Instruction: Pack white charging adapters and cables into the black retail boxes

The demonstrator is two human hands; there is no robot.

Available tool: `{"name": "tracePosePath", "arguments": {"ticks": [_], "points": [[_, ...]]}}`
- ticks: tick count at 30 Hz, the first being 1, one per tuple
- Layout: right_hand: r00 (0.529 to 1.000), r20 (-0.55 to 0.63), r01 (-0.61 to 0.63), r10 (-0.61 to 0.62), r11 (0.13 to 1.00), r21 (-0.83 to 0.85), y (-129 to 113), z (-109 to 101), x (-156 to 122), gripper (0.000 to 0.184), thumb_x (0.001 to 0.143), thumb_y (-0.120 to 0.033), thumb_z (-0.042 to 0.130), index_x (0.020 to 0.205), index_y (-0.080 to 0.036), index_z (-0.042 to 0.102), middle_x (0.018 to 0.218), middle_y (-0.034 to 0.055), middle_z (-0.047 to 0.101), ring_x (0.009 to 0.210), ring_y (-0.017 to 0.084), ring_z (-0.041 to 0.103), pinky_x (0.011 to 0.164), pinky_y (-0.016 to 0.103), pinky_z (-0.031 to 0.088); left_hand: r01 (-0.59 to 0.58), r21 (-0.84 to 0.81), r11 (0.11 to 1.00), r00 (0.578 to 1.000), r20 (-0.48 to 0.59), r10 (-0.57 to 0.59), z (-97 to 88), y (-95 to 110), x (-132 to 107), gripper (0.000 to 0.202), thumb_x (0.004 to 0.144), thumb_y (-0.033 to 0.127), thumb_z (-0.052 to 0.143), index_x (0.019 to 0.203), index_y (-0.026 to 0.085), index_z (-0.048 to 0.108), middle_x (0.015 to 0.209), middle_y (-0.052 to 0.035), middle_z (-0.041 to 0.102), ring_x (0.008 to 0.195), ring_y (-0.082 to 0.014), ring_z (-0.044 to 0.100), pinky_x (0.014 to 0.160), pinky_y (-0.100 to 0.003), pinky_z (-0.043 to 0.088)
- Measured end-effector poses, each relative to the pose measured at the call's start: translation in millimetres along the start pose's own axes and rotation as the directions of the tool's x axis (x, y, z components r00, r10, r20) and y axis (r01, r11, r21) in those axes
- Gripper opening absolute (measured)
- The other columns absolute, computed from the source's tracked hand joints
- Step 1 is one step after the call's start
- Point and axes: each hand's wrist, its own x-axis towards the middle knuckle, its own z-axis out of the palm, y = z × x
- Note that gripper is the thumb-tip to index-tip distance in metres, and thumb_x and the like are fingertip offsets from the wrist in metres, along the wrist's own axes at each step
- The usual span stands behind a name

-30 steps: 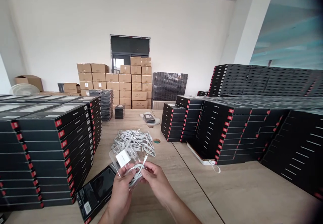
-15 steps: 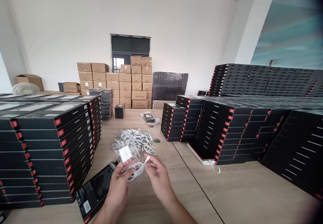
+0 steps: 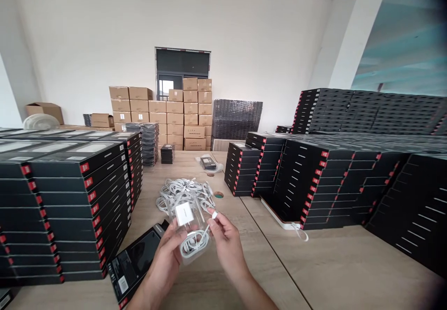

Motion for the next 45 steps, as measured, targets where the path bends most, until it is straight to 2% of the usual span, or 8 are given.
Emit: {"name": "tracePosePath", "arguments": {"ticks": [5, 9, 16, 27, 33, 36, 41, 45], "points": [[1.0, -0.029, 0.004, -0.001, 0.995, 0.099, -1, 1, 2, 0.037, 0.071, -0.041, 0.077, 0.095, -0.017, 0.065, 0.073, 0.0008, 0.065, 0.068, 0.017, 0.058, 0.066, 0.028, 0.047, -0.065, -0.044, 0.997, 0.998, -0.01, 0.065, 0.5, 0, -1, 0.055, 0.064, 0.021, 0.078, 0.117, 0.017, 0.066, 0.112, -0.0115, 0.073, 0.107, -0.0302, 0.066, 0.095, -0.04, 0.048], [0.991, -0.092, 0.093, -0.097, 0.995, -0.047, -7, 7, -3, 0.027, 0.07, -0.039, 0.076, 0.082, -0.018, 0.064, 0.07, 0.0013, 0.065, 0.064, 0.017, 0.057, 0.063, 0.027, 0.046, -0.057, -0.053, 0.997, 0.998, 0.002, 0.057, 1.5, 0, 0, 0.051, 0.062, 0.023, 0.08, 0.111, 0.017, 0.069, 0.117, -0.0134, 0.071, 0.112, -0.031, 0.063, 0.098, -0.04, 0.045], [0.976, -0.045, 0.195, -0.214, 0.946, -0.259, -11, 17, -12, 0.014, 0.073, -0.03, 0.072, 0.076, -0.021, 0.062, 0.071, 0.0013, 0.067, 0.066, 0.018, 0.06, 0.064, 0.028, 0.046, -0.093, -0.011, 0.996, 0.996, -0.002, 0.093, 5.5, -8, 0, 0.042, 0.059, 0.023, 0.081, 0.099, 0.019, 0.071, 0.105, -0.0089, 0.074, 0.105, -0.0278, 0.065, 0.096, -0.036, 0.045], [0.999, -0.03, 0.028, -0.029, 0.999, -0.044, -15, 21, -9, 0.016, 0.075, -0.034, 0.068, 0.074, -0.02, 0.061, 0.065, 0.0, 0.064, 0.06, 0.016, 0.056, 0.058, 0.026, 0.044, -0.143, 0.012, 0.99, 0.99, 0.006, 0.143, 6.9, -6, 1, 0.048, 0.061, 0.017, 0.078, 0.108, 0.02, 0.069, 0.109, -0.0085, 0.074, 0.104, -0.0257, 0.066, 0.093, -0.034, 0.046], [0.993, 0.105, -0.046, 0.047, 0.999, -0.011, -22, 17, -9, 0.03, 0.072, -0.035, 0.071, 0.096, -0.017, 0.07, 0.068, 0.0033, 0.07, 0.06, 0.018, 0.059, 0.055, 0.028, 0.046, -0.055, -0.057, 0.997, 0.998, -0.005, 0.055, 5.0, 2, -1, 0.068, 0.059, 0.015, 0.08, 0.124, 0.021, 0.062, 0.114, -0.0112, 0.073, 0.103, -0.0278, 0.068, 0.095, -0.039, 0.047], [0.985, 0.15, -0.079, 0.086, 0.996, -0.049, -24, 14, -9, 0.034, 0.073, -0.035, 0.069, 0.101, -0.017, 0.073, 0.067, 0.0038, 0.071, 0.057, 0.018, 0.058, 0.053, 0.028, 0.045, -0.03, -0.049, 0.998, 0.999, 0.025, 0.031, 5.4, 3, -1, 0.067, 0.057, 0.015, 0.081, 0.122, 0.02, 0.064, 0.112, -0.0114, 0.073, 0.1, -0.0284, 0.068, 0.093, -0.038, 0.048], [0.982, 0.165, -0.08, 0.095, 0.992, -0.094, -19, 9, -5, 0.034, 0.072, -0.031, 0.067, 0.102, -0.017, 0.075, 0.073, 0.0049, 0.074, 0.067, 0.022, 0.064, 0.064, 0.032, 0.05, -0.006, -0.001, 1.0, 0.997, 0.081, 0.006, 5.9, 1, -1, 0.051, 0.058, 0.014, 0.08, 0.109, 0.018, 0.071, 0.102, -0.0099, 0.076, 0.09, -0.0256, 0.07, 0.088, -0.034, 0.049], [0.981, 0.169, -0.083, 0.1, 0.991, -0.105, -19, 8, -5, 0.033, 0.073, -0.028, 0.065, 0.102, -0.016, 0.075, 0.069, 0.0044, 0.073, 0.063, 0.021, 0.063, 0.064, 0.032, 0.05, 0.001, 0.002, 1.0, 0.995, 0.101, -0.001, 4.7, 1, -1, 0.048, 0.058, 0.012, 0.078, 0.106, 0.016, 0.072, 0.095, -0.01, 0.077, 0.087, -0.0241, 0.07, 0.087, -0.034, 0.049]]}}
